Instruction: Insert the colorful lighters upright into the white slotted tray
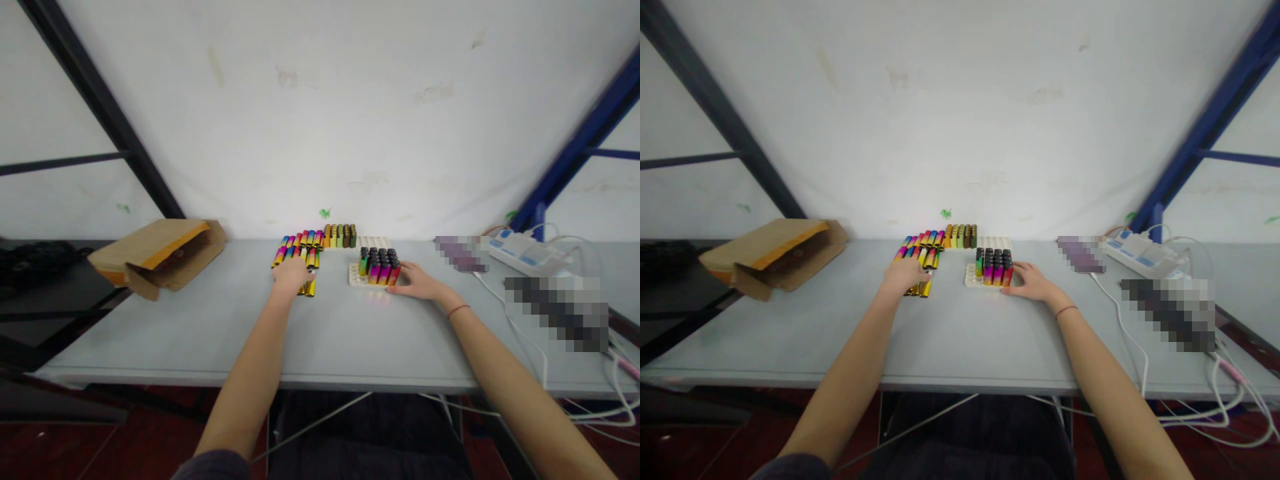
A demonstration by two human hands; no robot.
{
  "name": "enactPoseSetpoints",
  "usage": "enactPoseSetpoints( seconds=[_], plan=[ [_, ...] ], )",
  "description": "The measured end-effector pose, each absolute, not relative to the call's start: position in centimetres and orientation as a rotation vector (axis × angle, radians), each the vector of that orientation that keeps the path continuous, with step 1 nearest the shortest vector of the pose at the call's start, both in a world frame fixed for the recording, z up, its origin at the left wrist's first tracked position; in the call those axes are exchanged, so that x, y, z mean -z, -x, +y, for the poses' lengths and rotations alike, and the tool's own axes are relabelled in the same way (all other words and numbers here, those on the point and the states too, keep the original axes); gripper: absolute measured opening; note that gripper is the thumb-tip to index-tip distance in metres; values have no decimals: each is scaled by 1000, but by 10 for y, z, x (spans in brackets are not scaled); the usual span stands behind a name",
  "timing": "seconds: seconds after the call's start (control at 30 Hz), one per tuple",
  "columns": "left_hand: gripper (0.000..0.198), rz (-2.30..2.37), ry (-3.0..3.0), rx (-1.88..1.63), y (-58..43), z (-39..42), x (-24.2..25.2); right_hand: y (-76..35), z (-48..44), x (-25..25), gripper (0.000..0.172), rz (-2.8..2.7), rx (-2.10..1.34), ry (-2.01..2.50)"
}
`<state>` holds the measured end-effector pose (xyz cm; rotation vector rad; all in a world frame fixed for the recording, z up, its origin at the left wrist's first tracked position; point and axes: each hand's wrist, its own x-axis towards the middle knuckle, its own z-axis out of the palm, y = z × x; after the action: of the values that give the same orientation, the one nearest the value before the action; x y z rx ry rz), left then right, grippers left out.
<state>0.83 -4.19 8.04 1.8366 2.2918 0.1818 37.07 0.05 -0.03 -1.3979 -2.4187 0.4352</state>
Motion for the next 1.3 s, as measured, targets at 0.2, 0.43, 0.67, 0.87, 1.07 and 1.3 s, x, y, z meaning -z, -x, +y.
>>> enactPoseSetpoints(
  seconds=[0.2,0.43,0.67,0.87,1.07,1.3],
  plan=[
    [27,2031,-1891,-440,-27,-44,-71,-373,2,3,85,-2393,-437,1349],
    [25,1779,-1935,-513,-31,-43,-64,-372,-1,-1,89,-2415,-444,1393],
    [19,1589,-1770,-893,-37,-31,-53,-369,-2,-3,88,-2414,-453,1416],
    [20,1233,-1267,-1107,-57,-22,-39,-372,1,2,98,-2389,-456,1430],
    [46,1108,-838,-1273,-64,-27,-45,-374,3,5,96,-2375,-458,1373],
    [45,1091,-678,-1296,-67,-26,-48,-371,-1,0,96,-2383,-464,1422]
  ],
)
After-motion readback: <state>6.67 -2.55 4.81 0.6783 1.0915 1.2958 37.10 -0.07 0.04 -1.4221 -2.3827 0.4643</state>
